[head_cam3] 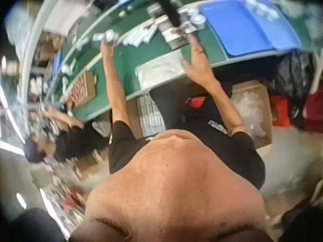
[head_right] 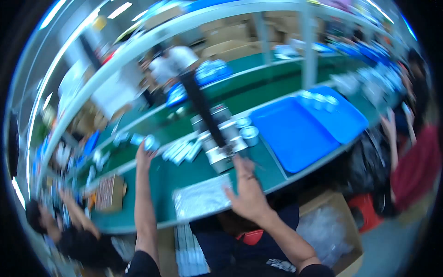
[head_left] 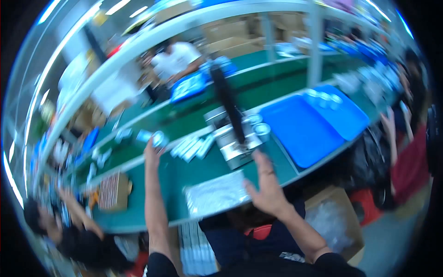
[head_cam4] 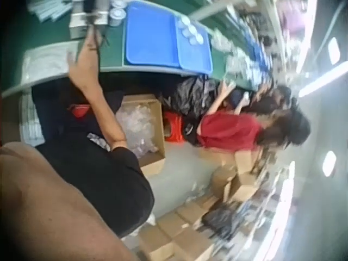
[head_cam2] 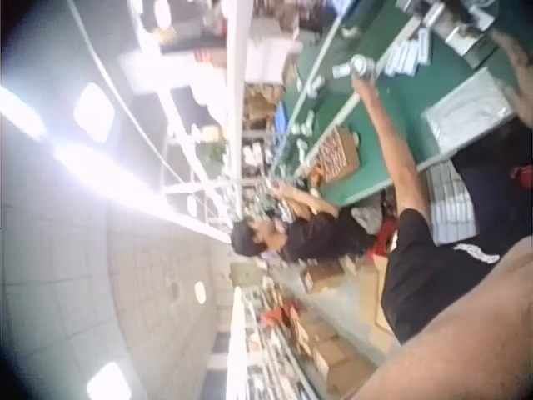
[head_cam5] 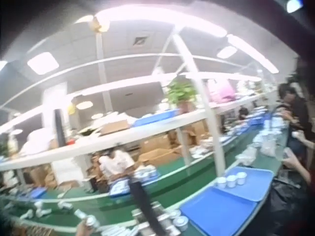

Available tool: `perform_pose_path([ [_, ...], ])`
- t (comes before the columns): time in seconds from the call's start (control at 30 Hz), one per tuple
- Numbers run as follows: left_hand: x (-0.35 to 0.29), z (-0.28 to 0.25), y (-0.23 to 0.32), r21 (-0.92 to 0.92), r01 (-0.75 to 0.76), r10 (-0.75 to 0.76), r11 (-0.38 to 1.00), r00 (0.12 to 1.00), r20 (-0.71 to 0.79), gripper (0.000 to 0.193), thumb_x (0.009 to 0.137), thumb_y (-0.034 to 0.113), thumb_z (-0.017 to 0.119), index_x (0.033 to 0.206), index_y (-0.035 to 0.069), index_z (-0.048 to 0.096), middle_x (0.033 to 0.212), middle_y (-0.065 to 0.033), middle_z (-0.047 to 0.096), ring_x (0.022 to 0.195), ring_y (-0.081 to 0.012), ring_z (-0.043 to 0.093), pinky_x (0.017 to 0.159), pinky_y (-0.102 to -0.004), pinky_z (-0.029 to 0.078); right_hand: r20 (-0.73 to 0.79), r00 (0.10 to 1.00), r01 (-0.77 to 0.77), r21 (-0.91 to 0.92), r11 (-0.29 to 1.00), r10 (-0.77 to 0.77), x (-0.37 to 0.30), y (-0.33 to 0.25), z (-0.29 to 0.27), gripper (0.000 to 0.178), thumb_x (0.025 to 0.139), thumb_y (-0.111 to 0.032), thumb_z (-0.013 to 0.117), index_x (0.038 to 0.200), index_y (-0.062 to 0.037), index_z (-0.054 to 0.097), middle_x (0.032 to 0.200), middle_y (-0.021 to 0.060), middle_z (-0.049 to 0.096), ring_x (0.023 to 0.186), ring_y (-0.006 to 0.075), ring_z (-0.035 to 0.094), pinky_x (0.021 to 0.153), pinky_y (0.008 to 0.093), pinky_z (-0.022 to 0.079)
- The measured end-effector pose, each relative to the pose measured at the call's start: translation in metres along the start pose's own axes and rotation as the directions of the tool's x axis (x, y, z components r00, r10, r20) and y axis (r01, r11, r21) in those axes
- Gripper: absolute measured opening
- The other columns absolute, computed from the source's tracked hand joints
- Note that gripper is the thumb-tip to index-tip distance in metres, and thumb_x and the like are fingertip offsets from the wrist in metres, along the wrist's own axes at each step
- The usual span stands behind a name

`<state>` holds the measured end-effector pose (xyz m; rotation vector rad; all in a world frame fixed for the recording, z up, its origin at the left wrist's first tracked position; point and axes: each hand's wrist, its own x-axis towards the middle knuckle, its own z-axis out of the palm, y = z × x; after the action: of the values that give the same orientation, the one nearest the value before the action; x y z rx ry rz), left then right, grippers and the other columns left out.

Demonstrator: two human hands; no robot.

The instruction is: Assemble small portable fans on a production line using an electric screwdriver.

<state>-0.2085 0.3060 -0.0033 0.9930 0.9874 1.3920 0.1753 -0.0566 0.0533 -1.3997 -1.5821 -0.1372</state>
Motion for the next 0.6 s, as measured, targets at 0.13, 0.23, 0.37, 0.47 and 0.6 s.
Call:
perform_pose_path([
  [0.13, 0.093, -0.076, -0.01, 0.023, 0.125, -0.124, 0.992, 0.992, -0.036, 0.064, 0.098, 0.047, 0.072, 0.148, 0.013, 0.053, 0.139, -0.016, 0.063, 0.125, -0.0354, 0.064, 0.103, -0.0544, 0.054, 0.706, 0.654, -0.427, 0.642, 0.637, -0.273, -0.06, 0.006, -0.056, 0.053, 0.103, -0.022, 0.067, 0.146, 0.0024, 0.049, 0.127, 0.023, 0.067, 0.114, 0.0336, 0.068, 0.095, 0.0404, 0.055],
  [0.23, 0.16, -0.061, -0.023, -0.185, 0.154, -0.143, 0.971, 0.987, 0.072, 0.07, 0.095, 0.046, 0.077, 0.148, 0.007, 0.051, 0.137, -0.0157, 0.062, 0.124, -0.0352, 0.063, 0.106, -0.0535, 0.052, 0.682, 0.711, -0.465, 0.641, 0.61, -0.174, -0.072, 0.015, -0.13, 0.04, 0.103, -0.017, 0.067, 0.139, -0.0003, 0.06, 0.103, 0.0122, 0.077, 0.094, 0.023, 0.075, 0.084, 0.0345, 0.059],
  [0.37, 0.15, -0.063, -0.035, -0.249, 0.122, -0.101, 0.961, 0.99, 0.094, 0.076, 0.099, 0.041, 0.074, 0.149, -0.007, 0.043, 0.146, -0.0219, 0.052, 0.131, -0.0326, 0.058, 0.113, -0.0468, 0.049, 0.499, 0.824, -0.527, 0.5, 0.687, 0.269, -0.039, 0.046, -0.165, 0.029, 0.103, -0.012, 0.065, 0.129, 0.0, 0.065, 0.096, 0.01, 0.076, 0.088, 0.0154, 0.073, 0.081, 0.0312, 0.059],
  [0.47, 0.106, -0.058, -0.039, -0.05, -0.035, 0.037, 0.998, 0.999, 0.038, 0.069, 0.103, 0.039, 0.069, 0.145, -0.011, 0.045, 0.144, -0.0226, 0.054, 0.134, -0.0314, 0.056, 0.116, -0.0428, 0.047, 0.468, 0.79, -0.606, 0.496, 0.623, 0.396, 0.009, 0.083, -0.163, 0.026, 0.102, -0.013, 0.065, 0.123, 0.0018, 0.065, 0.094, 0.0084, 0.073, 0.085, 0.0112, 0.07, 0.078, 0.0288, 0.057],
  [0.6, 0.02, -0.042, -0.026, 0.589, -0.289, 0.262, 0.755, 0.956, 0.134, 0.05, 0.105, 0.03, 0.068, 0.14, -0.005, 0.058, 0.139, -0.0176, 0.061, 0.134, -0.0269, 0.058, 0.113, -0.0388, 0.045, 0.342, 0.924, -0.165, -0.044, 0.985, 0.17, 0.076, 0.17, -0.113, 0.032, 0.098, -0.013, 0.07, 0.127, -0.0015, 0.063, 0.099, 0.0101, 0.072, 0.086, 0.0216, 0.07, 0.079, 0.0342, 0.057],
])
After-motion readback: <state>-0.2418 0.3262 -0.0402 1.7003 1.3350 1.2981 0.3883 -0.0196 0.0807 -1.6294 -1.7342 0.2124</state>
